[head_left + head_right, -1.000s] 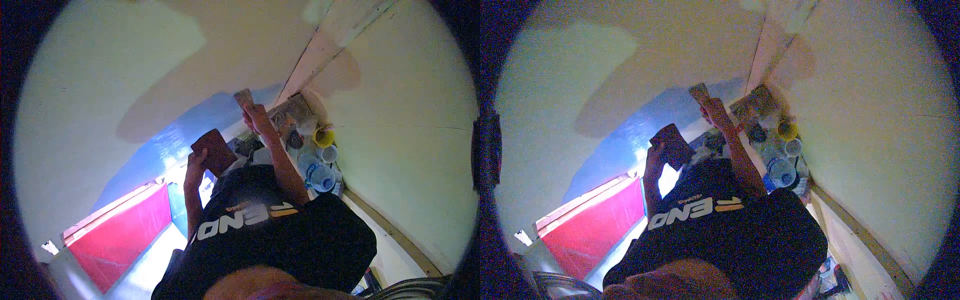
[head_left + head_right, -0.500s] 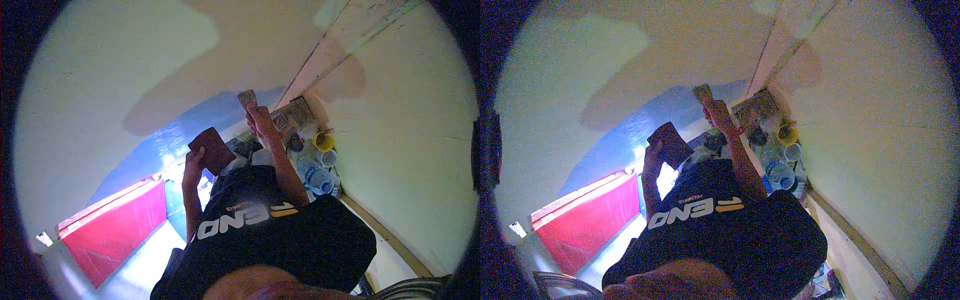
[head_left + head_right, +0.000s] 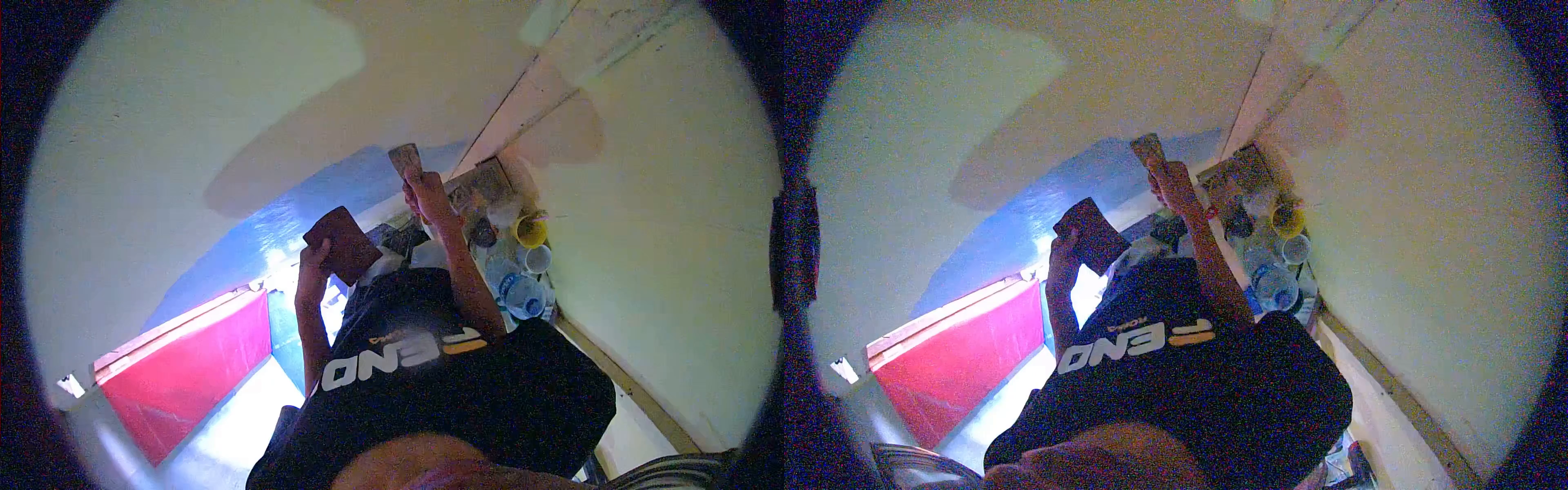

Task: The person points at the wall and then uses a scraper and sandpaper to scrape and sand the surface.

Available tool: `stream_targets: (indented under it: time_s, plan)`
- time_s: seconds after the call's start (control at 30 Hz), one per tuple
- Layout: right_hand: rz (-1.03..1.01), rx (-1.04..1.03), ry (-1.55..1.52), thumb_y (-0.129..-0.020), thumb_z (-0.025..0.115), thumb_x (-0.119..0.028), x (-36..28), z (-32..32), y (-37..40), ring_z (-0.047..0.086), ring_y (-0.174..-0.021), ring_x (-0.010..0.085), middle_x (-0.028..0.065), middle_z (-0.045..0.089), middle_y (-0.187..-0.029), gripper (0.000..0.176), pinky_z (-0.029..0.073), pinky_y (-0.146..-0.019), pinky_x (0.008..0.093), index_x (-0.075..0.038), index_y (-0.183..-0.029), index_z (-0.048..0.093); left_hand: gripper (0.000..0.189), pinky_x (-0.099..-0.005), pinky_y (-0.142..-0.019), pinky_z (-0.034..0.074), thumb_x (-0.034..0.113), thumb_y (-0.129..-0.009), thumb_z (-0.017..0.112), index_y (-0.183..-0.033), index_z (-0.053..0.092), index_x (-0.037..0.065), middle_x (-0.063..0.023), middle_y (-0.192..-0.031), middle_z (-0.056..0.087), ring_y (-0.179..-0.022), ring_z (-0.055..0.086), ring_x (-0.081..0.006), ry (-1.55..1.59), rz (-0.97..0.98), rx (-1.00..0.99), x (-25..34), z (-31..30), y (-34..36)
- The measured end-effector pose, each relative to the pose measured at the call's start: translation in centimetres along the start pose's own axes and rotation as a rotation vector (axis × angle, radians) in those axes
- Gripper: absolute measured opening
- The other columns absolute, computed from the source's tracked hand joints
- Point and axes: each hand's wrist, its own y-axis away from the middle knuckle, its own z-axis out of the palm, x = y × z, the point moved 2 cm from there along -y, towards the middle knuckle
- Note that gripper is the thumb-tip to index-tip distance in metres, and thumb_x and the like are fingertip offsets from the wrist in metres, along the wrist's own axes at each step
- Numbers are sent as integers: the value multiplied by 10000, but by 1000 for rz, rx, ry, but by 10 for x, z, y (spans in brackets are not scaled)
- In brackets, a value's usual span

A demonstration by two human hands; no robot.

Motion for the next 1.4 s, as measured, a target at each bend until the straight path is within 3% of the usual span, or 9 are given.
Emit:
stream_targets:
  time_s: [0.4,0.5,0.77,0.93,1.1,1.17,1.23,1.33,1.4]
  plan:
    - [46,17,-46,-866,542,-548,-15,12,4,415,-380,77,-24,450,-483,522,320,-352,253,-111,-587,487,409,-309,-757,483,325,-890,602,-1139,544,5,-40,-1027,621,-905,597,-147,-56,14,-52,0,-8,2]
    - [28,-1,-35,-861,547,-537,-16,13,2,454,-378,87,-14,495,-489,506,345,-349,257,-101,-605,527,414,-304,-754,486,338,-890,598,-1130,546,4,-45,-1004,627,-896,600,-148,-59,-20,31,10,0,3]
    - [21,-29,-83,-861,543,-548,-47,23,18,436,-364,93,-18,479,-476,518,339,-348,273,-105,-594,520,488,-340,-796,476,374,-874,609,-1159,528,-13,-72,-1032,619,-921,599,-181,-46,13,-22,-5,-14,1]
    - [4,-41,-70,-867,530,-553,-21,20,7,437,-368,96,-13,478,-472,539,338,-361,275,-101,-574,514,474,-336,-774,494,354,-892,588,-1151,527,-39,-85,-1032,623,-919,612,-196,-7,7,24,4,-4,5]
    - [59,37,-78,-871,532,-554,-24,25,15,389,-352,88,-8,438,-462,551,284,-336,258,-99,-564,485,455,-343,-782,492,330,-886,600,-1164,528,-23,-87,-1038,618,-927,606,-194,-250,63,-31,3,-20,-2]
    - [-16,21,-61,-867,538,-554,-41,24,7,390,-353,87,-9,438,-461,548,283,-337,260,-101,-565,478,442,-339,-782,487,329,-889,593,-1148,534,-24,-87,-1008,627,-899,611,-187,-131,-22,79,11,-13,0]
    - [-51,1,-40,-864,544,-555,-48,26,15,392,-354,86,-10,439,-460,546,283,-337,261,-102,-567,472,424,-337,-787,477,304,-892,593,-1152,533,-26,-85,-1023,622,-908,605,-186,-58,-2,34,7,-15,-1]
    - [-13,18,-71,-861,554,-550,-35,24,12,384,-354,81,-20,422,-457,536,283,-341,251,-106,-572,471,425,-345,-805,475,294,-893,595,-1168,532,-23,-86,-1064,612,-948,596,-193,61,7,-82,2,-15,-5]
    - [86,23,-97,-854,561,-555,-37,20,17,391,-362,82,-22,421,-462,535,288,-345,248,-105,-578,474,421,-338,-799,476,308,-897,589,-1150,540,-24,-88,-1040,623,-927,603,-190,28,28,2,7,-5,-4]
